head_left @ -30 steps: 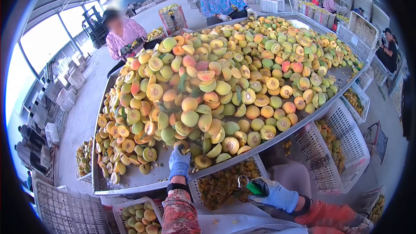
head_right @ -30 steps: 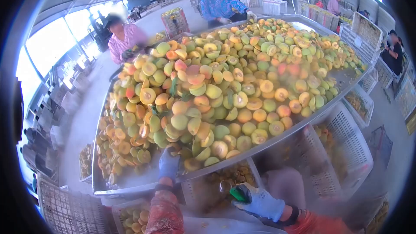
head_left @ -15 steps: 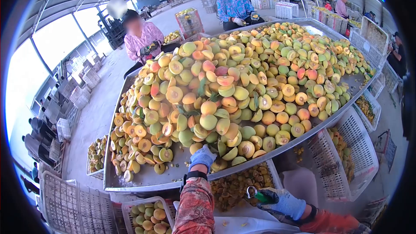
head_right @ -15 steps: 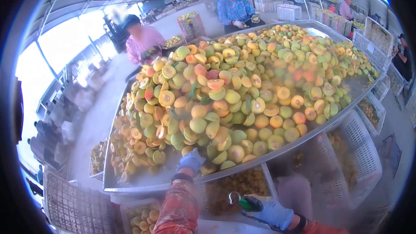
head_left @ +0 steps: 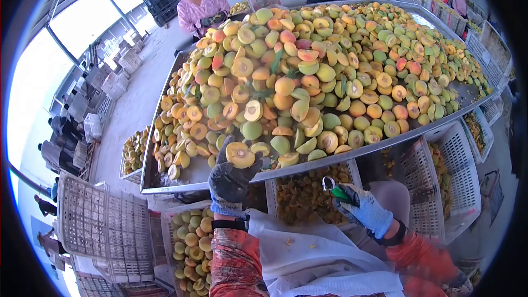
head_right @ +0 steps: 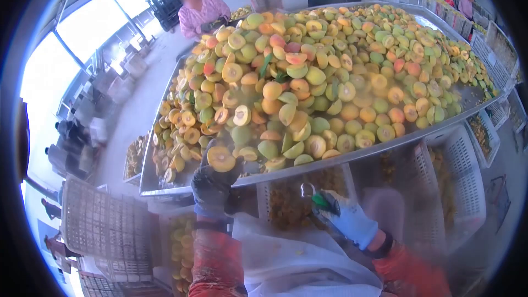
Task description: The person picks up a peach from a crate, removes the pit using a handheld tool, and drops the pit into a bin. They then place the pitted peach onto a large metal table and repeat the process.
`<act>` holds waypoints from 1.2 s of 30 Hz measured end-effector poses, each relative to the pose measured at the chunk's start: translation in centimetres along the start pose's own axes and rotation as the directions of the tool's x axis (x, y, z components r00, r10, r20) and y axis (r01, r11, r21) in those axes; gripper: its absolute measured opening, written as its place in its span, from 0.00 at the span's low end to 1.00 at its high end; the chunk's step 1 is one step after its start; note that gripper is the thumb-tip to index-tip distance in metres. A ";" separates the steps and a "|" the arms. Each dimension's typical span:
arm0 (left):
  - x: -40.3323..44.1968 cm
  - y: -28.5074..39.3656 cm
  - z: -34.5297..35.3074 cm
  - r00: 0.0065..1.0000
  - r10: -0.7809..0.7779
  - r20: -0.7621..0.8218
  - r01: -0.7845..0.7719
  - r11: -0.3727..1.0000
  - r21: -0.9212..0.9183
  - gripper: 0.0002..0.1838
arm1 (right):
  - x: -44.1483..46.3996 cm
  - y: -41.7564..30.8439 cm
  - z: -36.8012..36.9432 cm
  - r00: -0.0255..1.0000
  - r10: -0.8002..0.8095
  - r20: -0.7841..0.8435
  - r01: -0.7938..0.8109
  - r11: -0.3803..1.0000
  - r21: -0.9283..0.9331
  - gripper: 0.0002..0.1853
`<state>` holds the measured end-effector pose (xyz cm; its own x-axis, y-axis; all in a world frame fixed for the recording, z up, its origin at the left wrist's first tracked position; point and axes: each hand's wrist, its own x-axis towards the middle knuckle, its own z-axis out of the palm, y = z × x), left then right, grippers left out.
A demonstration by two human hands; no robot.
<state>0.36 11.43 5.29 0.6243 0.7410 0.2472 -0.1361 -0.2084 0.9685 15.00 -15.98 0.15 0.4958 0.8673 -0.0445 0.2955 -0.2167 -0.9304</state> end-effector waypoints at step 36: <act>-10.7 5.2 6.3 0.964 -0.049 -0.260 -0.019 0.967 -0.253 0.22 | 0.9 -10.2 4.4 0.992 -0.094 0.089 0.062 0.948 0.311 0.20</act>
<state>-2.22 -1.61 7.49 0.4087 0.8908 0.1986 -0.3378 -0.0545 0.9396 8.87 -11.07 7.99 0.3916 0.9201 0.0110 0.0573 -0.0124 -0.9983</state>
